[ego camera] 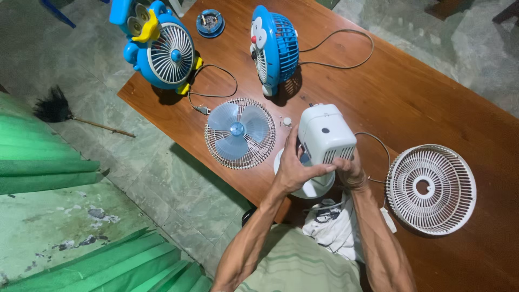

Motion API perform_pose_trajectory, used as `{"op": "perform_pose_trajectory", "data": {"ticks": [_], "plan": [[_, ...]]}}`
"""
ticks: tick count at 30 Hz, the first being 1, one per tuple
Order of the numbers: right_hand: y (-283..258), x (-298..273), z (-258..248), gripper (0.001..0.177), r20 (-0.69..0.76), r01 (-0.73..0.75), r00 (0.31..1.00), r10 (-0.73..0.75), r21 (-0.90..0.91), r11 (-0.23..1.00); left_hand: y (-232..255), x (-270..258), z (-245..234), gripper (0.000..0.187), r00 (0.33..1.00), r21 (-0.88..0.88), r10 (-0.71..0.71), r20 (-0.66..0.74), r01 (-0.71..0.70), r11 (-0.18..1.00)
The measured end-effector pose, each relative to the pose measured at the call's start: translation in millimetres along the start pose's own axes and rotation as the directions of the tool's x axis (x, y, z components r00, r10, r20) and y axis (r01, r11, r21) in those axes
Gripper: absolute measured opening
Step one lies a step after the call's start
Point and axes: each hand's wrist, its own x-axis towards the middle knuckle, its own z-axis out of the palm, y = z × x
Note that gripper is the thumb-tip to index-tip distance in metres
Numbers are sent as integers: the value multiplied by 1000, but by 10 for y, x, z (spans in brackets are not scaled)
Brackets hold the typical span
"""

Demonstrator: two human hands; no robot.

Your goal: The person disassembles a white table fan motor housing using a screwdriver, wipes the motor with a cloth, and reassembles the housing. The person handles the fan motor, screws, and cloth throughout the process.

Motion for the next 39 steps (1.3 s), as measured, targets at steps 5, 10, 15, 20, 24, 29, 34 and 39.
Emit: {"op": "perform_pose_trajectory", "data": {"ticks": [5, 10, 15, 20, 24, 29, 34, 39], "plan": [[-291, 34, 242, 101, 17, -92, 995, 94, -75, 993, -178, 21, -152, 123, 999, -83, -5, 50, 10, 996], [-475, 87, 438, 118, 76, 29, 997, -10, -259, 965, -384, 60, -280, 127, 996, -180, -54, 66, 65, 982], [-544, 58, 535, 125, 44, -28, 998, 49, -391, 920, -518, 44, -318, 132, 997, -176, -36, 62, 46, 983], [-526, 0, 530, 124, 85, 17, 996, 22, -430, 903, -624, 2, -318, 138, 999, -77, -1, 52, 5, 997], [-502, -44, 521, 127, 134, 35, 991, 25, -432, 901, -674, -79, -344, 140, 996, 274, 84, 44, -92, 957], [-565, -113, 502, 135, 50, -55, 994, 100, -558, 828, -645, -163, -324, 143, 992, 435, 125, 2, -113, 893], [-731, 5, 501, 135, 132, 103, 991, -7, -738, 667, -549, -120, -178, 135, 974, 515, 223, -38, -172, 840], [-888, 147, 573, 133, 167, 150, 986, -14, -845, 513, -447, -32, -43, 108, 946, 565, 293, -140, -167, 808]]}}
